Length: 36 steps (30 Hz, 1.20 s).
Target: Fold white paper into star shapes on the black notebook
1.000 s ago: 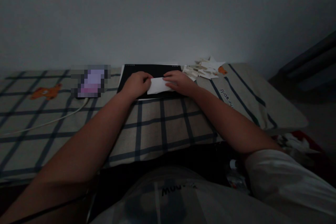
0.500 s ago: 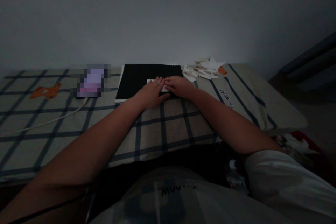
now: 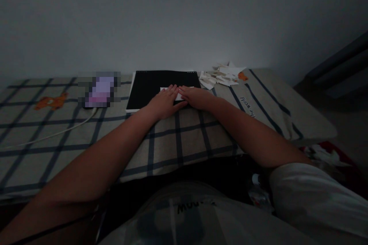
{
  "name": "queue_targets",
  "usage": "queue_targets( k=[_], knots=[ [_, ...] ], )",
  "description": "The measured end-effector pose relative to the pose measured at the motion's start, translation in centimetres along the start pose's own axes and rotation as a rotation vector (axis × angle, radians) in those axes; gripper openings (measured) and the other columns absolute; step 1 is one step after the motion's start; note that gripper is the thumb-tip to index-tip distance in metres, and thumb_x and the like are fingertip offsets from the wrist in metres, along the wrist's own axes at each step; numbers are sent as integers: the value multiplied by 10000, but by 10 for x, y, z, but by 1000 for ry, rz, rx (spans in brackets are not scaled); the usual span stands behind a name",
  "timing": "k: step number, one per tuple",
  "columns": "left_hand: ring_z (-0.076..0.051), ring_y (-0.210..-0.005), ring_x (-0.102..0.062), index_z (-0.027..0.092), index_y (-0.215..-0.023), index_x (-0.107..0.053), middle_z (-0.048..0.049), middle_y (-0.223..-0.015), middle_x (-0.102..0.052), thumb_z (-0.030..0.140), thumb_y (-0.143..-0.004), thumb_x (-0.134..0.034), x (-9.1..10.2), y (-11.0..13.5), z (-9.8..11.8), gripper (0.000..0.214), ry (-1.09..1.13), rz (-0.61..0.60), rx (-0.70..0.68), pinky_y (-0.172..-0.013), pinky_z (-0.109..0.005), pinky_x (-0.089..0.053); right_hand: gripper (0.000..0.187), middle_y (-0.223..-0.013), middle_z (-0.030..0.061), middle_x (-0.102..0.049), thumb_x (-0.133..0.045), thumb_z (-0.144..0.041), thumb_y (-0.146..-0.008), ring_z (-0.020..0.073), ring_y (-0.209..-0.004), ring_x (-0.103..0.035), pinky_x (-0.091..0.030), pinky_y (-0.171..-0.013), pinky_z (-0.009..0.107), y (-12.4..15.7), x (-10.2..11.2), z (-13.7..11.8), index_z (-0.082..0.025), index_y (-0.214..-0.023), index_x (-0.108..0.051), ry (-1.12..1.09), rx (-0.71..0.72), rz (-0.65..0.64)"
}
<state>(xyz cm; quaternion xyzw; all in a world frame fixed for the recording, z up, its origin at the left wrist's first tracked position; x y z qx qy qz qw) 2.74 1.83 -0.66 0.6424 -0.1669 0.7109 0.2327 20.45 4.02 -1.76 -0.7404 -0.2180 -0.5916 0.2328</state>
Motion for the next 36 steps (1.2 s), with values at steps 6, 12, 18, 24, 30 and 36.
queue_targets(
  k=[6, 12, 18, 24, 30, 36],
  knots=[
    [-364, -1781, -299, -3, -1767, -416, -270, -1859, -366, 514, -1218, -337, -7, -3, 5, 758, -20, 97, 37, -1444, -504, -274, 527, -1687, 254, -628, -504, -94, -1098, 341, -1565, -646, -488, -1351, 510, 1, 3, -3, -57, -1600, -662, 23, 9, -7],
    [-401, -1752, -363, -57, -1711, -475, -329, -1813, -415, 575, -1205, -330, -13, -2, 5, 823, -47, 204, 93, -1429, -503, -301, 535, -1690, 232, -636, -491, -118, -1100, 329, -1556, -654, -507, -1333, 508, 4, 3, -2, -87, -1606, -662, 18, 12, 27],
    [-437, -1753, -345, -135, -1707, -421, -382, -1814, -364, 626, -1180, -385, -11, 2, 5, 927, -71, 172, 166, -1429, -497, -296, 489, -1699, 243, -627, -462, -150, -1143, 322, -1587, -626, -501, -1332, 473, 7, 2, -8, -80, -1573, -683, 103, -51, -4],
    [-471, -1721, -399, -76, -1726, -440, -370, -1802, -407, 759, -1133, -383, -14, 4, 1, 1025, -105, 224, 230, -1406, -544, -316, 514, -1728, 304, -557, -487, -178, -1164, 381, -1642, -556, -483, -1340, 543, 15, 1, -16, -75, -1646, -630, 169, -115, 20],
    [-463, -1730, -388, -78, -1731, -436, -355, -1806, -412, 782, -1117, -373, -13, 5, 3, 1058, -116, 215, 251, -1429, -539, -261, 536, -1731, 313, -551, -463, -246, -1182, 415, -1643, -549, -490, -1325, 574, 21, 2, -21, -79, -1671, -608, 178, -188, 51],
    [-436, -1756, -345, -123, -1733, -395, -365, -1817, -377, 802, -1120, -286, -5, 12, 13, 1115, -213, 163, 359, -1458, -516, -157, 594, -1753, 324, -521, -374, -271, -1200, 397, -1662, -524, -476, -1330, 537, 24, 9, -34, -4, -1709, -522, 254, -314, -7]
  ],
)
Point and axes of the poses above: each hand's wrist, its own y-axis away from the middle knuckle, its own x-axis out of the back of the hand, z = x × y, the point moved 2 cm from there along -y, towards the middle knuckle
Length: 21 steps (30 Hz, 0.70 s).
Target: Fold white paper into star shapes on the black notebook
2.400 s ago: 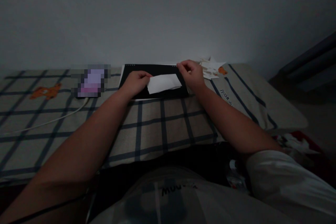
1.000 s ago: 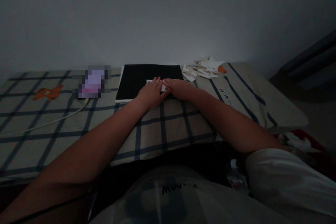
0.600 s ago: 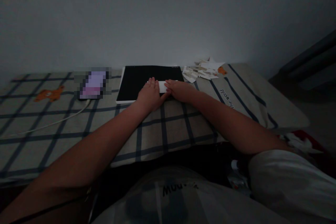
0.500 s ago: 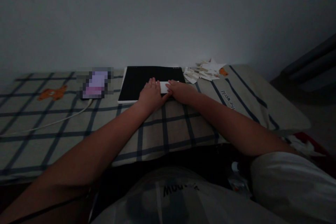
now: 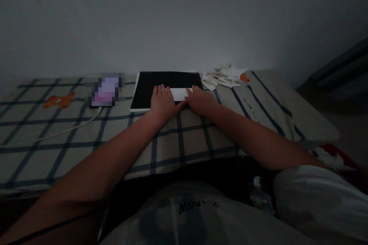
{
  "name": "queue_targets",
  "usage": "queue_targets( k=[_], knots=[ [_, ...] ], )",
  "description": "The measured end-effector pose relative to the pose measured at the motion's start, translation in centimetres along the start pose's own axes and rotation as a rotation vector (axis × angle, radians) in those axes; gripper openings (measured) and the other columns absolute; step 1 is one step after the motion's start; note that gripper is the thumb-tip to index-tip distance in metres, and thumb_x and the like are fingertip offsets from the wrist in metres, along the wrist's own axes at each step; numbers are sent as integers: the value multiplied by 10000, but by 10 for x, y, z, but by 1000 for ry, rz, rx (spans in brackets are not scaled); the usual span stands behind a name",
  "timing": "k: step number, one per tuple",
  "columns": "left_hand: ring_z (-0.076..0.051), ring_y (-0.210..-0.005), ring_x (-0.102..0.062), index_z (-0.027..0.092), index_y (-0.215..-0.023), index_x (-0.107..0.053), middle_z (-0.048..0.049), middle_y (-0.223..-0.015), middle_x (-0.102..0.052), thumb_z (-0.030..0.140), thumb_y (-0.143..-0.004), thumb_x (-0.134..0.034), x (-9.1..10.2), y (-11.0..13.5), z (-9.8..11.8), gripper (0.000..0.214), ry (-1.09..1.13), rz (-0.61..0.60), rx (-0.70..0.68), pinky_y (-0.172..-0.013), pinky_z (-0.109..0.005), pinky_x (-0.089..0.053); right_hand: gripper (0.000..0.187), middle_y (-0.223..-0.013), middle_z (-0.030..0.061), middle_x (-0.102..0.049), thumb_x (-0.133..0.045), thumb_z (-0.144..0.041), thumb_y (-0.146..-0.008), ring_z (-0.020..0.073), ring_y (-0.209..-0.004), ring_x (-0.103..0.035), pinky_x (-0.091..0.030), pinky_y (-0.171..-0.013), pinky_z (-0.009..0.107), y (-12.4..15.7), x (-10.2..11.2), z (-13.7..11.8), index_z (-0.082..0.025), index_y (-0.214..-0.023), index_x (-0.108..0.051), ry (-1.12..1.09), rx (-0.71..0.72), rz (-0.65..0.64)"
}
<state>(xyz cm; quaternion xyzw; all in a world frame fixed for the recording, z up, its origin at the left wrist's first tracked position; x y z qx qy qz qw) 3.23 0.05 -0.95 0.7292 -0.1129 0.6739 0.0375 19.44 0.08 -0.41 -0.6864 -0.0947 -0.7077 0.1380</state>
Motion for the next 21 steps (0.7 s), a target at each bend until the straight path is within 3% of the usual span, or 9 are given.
queue_targets(
  k=[4, 7, 10, 15, 21],
  knots=[
    [-391, -1800, -242, -87, -1751, -395, -327, -1854, -323, 724, -1154, -295, 2, 0, 1, 1012, -7, 24, -67, -1472, -550, -109, 602, -1754, 322, -523, -366, -277, -1201, 385, -1662, -524, -464, -1336, 507, 2, 3, -2, 19, -1703, -517, 37, 13, 0],
    [-329, -1816, -198, -32, -1774, -390, -248, -1896, -277, 526, -1187, -333, -1, -7, 1, 812, 50, 24, -328, -1477, -493, -146, 594, -1738, 319, -546, -349, -272, -1204, 381, -1646, -543, -467, -1328, 491, 1, 1, -1, 21, -1684, -540, 63, 39, 17],
    [-294, -1780, -318, -11, -1778, -388, -221, -1882, -344, 405, -1179, -357, -7, -15, -2, 730, 139, -83, -519, -1451, -421, -256, 595, -1731, 331, -547, -317, -263, -1208, 377, -1637, -555, -459, -1330, 470, 0, 0, 0, 30, -1663, -564, 65, 54, 21],
    [-301, -1746, -396, 13, -1767, -412, -220, -1851, -420, 468, -1169, -411, -12, -21, -5, 752, 211, -35, -512, -1447, -427, -280, 594, -1726, 334, -550, -351, -285, -1211, 371, -1634, -559, -438, -1345, 458, -2, 1, 1, 31, -1673, -550, 60, 55, 9],
    [-353, -1743, -395, -44, -1731, -445, -265, -1838, -419, 510, -1167, -421, -9, -13, 1, 791, 136, -8, -375, -1440, -452, -299, 587, -1728, 315, -562, -391, -299, -1210, 374, -1633, -559, -446, -1338, 460, -5, -4, 2, 18, -1678, -551, 53, 49, 20]
  ],
)
Point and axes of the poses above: each hand's wrist, its own y-axis away from the middle knuckle, its own x-axis out of the back of the hand, z = x × y, the point moved 2 cm from there along -y, towards the middle knuckle
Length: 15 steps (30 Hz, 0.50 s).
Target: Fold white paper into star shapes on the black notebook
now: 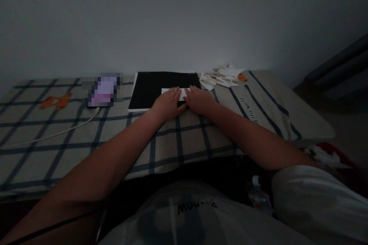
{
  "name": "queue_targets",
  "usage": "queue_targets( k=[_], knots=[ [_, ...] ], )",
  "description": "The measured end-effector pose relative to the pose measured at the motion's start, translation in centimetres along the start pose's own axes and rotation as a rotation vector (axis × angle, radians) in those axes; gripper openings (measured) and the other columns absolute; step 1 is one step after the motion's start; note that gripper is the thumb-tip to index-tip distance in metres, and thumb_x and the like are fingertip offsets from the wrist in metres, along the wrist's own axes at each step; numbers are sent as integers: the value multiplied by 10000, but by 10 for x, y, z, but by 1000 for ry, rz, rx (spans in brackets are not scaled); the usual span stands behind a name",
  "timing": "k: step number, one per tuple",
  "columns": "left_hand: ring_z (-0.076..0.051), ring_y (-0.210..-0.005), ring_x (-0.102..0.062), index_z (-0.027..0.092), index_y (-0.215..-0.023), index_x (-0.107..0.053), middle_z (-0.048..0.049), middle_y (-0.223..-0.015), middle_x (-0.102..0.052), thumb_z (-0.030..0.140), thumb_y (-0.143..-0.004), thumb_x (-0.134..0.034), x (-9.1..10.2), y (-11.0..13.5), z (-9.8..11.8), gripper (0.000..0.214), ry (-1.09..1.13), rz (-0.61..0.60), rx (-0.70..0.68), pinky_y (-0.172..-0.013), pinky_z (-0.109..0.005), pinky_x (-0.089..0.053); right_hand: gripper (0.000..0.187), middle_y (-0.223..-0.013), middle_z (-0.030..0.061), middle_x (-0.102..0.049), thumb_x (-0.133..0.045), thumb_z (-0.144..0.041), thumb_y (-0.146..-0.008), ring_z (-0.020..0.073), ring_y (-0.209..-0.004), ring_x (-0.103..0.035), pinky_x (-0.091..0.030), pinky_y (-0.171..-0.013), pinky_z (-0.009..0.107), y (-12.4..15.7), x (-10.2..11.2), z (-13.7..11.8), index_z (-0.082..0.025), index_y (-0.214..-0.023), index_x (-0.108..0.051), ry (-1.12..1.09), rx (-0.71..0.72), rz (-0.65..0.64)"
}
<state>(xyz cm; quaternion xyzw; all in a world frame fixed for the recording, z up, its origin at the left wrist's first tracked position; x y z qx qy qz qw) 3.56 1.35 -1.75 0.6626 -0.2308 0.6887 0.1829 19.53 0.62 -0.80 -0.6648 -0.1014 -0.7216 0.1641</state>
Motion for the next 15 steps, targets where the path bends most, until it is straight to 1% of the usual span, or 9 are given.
queue_targets(
  k=[2, 4, 6, 7, 9, 11, 12, 14, 15],
  knots=[
    [-363, -1743, -393, -52, -1727, -448, -270, -1838, -416, 521, -1170, -422, 1, 2, 1, 800, -20, 0, 34, -1438, -453, -302, 578, -1722, 309, -572, -403, -300, -1205, 375, -1626, -567, -457, -1331, 475, 0, 0, 1, 8, -1666, -568, -15, -7, 9],
    [-360, -1747, -385, -54, -1732, -442, -265, -1841, -413, 522, -1172, -432, 2, 3, 2, 803, -29, -12, 40, -1443, -443, -291, 571, -1710, 300, -591, -430, -315, -1196, 373, -1601, -593, -495, -1300, 489, 1, 2, 3, -11, -1653, -589, -50, -21, 18],
    [-350, -1754, -372, -46, -1740, -435, -254, -1848, -406, 529, -1175, -434, 3, 4, 1, 806, -25, -17, 30, -1449, -438, -279, 600, -1707, 292, -598, -475, -334, -1179, 375, -1567, -627, -532, -1267, 500, 1, 4, 5, -20, -1684, -557, -99, -47, 34],
    [-345, -1758, -365, -43, -1743, -432, -248, -1851, -402, 534, -1177, -431, 3, 4, 1, 808, -22, -20, 25, -1451, -437, -274, 627, -1716, 291, -590, -502, -333, -1166, 379, -1569, -625, -528, -1274, 510, 1, 5, 6, -16, -1706, -527, -118, -52, 54],
    [-340, -1765, -350, -46, -1747, -423, -247, -1857, -390, 536, -1179, -423, 2, 4, 0, 813, -22, -31, 18, -1457, -437, -258, 669, -1753, 281, -551, -539, -297, -1137, 384, -1629, -561, -465, -1335, 535, -1, 5, 6, -3, -1735, -481, -142, -16, 109],
    [-342, -1764, -352, -49, -1753, -409, -247, -1858, -388, 535, -1173, -431, 2, 5, -1, 823, -24, -33, 11, -1459, -434, -251, 648, -1789, 258, -514, -511, -218, -1120, 366, -1704, -464, -368, -1403, 551, -6, 2, 5, 3, -1728, -489, -163, 79, 139],
    [-341, -1761, -359, -44, -1756, -404, -246, -1856, -394, 541, -1168, -439, 2, 5, -1, 830, -21, -26, 4, -1458, -429, -252, 633, -1792, 238, -519, -468, -166, -1113, 341, -1711, -457, -356, -1413, 544, -8, -1, 4, -8, -1725, -499, -188, 124, 120],
    [-334, -1755, -374, -30, -1762, -400, -238, -1850, -414, 560, -1162, -446, 3, 4, -2, 843, -8, -13, -7, -1456, -416, -251, 638, -1776, 223, -545, -352, -100, -1113, 293, -1677, -515, -391, -1400, 510, -14, -8, 4, -15, -1729, -494, -255, 169, 65],
    [-329, -1756, -373, -24, -1765, -397, -234, -1850, -418, 572, -1162, -444, 4, 4, -2, 849, 2, -16, -7, -1456, -410, -248, 641, -1782, 219, -536, -343, -100, -1112, 280, -1674, -520, -399, -1399, 502, -16, -10, 4, -17, -1731, -489, -293, 180, 45]
  ],
)
Point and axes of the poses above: each hand's wrist, its own y-axis away from the middle knuckle, its own x-axis out of the back of the hand, z = x × y, the point moved 2 cm from there along -y, towards the middle knuckle
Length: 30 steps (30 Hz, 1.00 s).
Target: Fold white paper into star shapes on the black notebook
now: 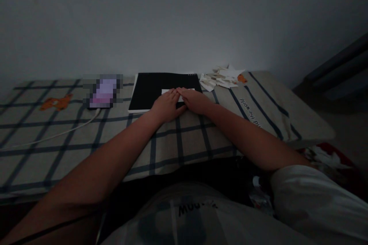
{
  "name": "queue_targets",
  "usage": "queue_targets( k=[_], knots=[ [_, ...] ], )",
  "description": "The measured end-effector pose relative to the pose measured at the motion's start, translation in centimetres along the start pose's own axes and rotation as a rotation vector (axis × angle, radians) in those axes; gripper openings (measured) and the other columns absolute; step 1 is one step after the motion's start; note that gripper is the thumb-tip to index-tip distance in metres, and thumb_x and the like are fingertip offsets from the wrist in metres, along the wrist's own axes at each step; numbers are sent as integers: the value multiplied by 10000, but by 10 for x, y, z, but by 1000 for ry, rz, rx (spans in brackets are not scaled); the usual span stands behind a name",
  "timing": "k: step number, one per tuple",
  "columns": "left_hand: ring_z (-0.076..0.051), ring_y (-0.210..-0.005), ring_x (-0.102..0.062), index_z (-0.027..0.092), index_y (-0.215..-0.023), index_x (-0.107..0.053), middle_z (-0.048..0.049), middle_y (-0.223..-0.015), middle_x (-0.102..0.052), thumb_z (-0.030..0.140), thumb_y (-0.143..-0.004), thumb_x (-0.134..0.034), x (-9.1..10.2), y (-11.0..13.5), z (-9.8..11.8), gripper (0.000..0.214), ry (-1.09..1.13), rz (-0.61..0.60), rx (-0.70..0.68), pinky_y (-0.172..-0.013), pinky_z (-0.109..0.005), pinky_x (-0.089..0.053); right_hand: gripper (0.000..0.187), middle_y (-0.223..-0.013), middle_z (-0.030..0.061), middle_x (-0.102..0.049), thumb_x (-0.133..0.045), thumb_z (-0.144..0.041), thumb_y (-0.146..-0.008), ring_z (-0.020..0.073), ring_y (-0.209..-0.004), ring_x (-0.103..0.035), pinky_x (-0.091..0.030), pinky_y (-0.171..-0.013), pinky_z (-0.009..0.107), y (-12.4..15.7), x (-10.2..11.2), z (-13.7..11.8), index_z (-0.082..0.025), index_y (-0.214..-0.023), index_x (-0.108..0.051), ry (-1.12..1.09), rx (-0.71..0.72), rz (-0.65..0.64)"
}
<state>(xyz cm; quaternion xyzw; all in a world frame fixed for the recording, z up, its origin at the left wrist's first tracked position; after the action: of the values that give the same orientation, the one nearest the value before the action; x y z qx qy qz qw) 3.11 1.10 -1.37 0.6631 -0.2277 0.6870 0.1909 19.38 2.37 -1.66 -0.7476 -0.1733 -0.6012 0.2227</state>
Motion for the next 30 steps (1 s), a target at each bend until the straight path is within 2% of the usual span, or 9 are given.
queue_targets(
  k=[3, 6, 12, 15, 18, 22, 25, 27, 30],
  knots=[
    [-319, -1773, -335, -3, -1789, -363, -222, -1872, -377, 604, -1167, -432, 2, 0, -1, 872, 30, -54, 36, -1458, -408, -241, 638, -1788, 207, -526, -381, -127, -1113, 266, -1685, -506, -407, -1400, 504, -1, -2, 4, -44, -1735, -492, -65, -4, 0],
    [-340, -1781, -312, 0, -1799, -348, -237, -1887, -327, 644, -1166, -428, 4, 1, 0, 907, 31, -88, 97, -1454, -431, -260, 602, -1774, 235, -537, -413, -171, -1141, 280, -1687, -503, -404, -1398, 474, 5, 3, 2, -16, -1714, -510, -15, -70, -19],
    [-442, -1744, -370, -59, -1739, -429, -341, -1830, -376, 791, -1110, -427, 0, 6, 1, 1058, -54, -13, 231, -1413, -506, -330, 599, -1709, 288, -598, -493, -330, -1181, 338, -1616, -588, -491, -1318, 460, 19, 16, -10, 22, -1661, -559, 139, -237, -1],
    [-487, -1670, -477, -12, -1714, -500, -346, -1772, -480, 886, -1046, -450, -2, 8, -2, 1120, -78, 64, 255, -1370, -579, -373, 601, -1664, 291, -644, -517, -380, -1180, 357, -1530, -665, -555, -1240, 461, 20, 18, -12, 7, -1632, -598, 172, -285, 16],
    [-495, -1580, -570, 60, -1692, -558, -315, -1713, -577, 913, -1016, -479, 1, 9, -2, 1092, -101, 135, 234, -1349, -625, -371, 596, -1631, 275, -679, -532, -405, -1176, 368, -1448, -720, -590, -1179, 468, 19, 18, -9, -26, -1628, -622, 176, -301, 35],
    [-485, -1524, -599, 72, -1657, -606, -290, -1649, -647, 848, -1058, -480, 10, 11, -3, 988, -95, 150, 223, -1319, -629, -400, 557, -1537, 200, -768, -532, -509, -1182, 376, -1345, -778, -622, -1121, 499, 17, 20, 1, -151, -1560, -730, 137, -323, 94],
    [-448, -1478, -628, 79, -1634, -637, -239, -1624, -684, 703, -1150, -388, 18, 9, -11, 828, -46, 139, 193, -1258, -587, -477, 543, -1545, 154, -775, -573, -527, -1174, 356, -1402, -753, -595, -1176, 499, 16, 22, 13, -173, -1545, -752, 52, -328, 139],
    [-420, -1477, -629, 78, -1643, -630, -211, -1632, -688, 635, -1165, -409, 20, 7, -19, 766, -33, 128, 171, -1247, -551, -499, 545, -1577, 149, -756, -641, -490, -1154, 326, -1475, -707, -544, -1247, 481, 15, 22, 20, -154, -1575, -724, -1, -240, 147],
    [-405, -1459, -641, 113, -1616, -663, -184, -1628, -700, 594, -1128, -532, 21, 5, -27, 697, -36, 127, 151, -1213, -527, -538, 622, -1613, 165, -727, -750, -487, -1097, 310, -1516, -674, -500, -1290, 466, 14, 20, 27, -139, -1610, -688, -39, -118, 131]
  ],
)
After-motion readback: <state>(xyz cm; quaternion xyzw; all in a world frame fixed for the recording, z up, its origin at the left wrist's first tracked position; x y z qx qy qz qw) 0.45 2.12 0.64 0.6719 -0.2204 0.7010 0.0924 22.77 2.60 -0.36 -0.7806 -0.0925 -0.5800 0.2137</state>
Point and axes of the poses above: each hand's wrist, its own y-axis away from the middle knuckle, its own x-axis out of the back of the hand, z = x × y, the point moved 2 cm from there along -y, towards the middle knuckle
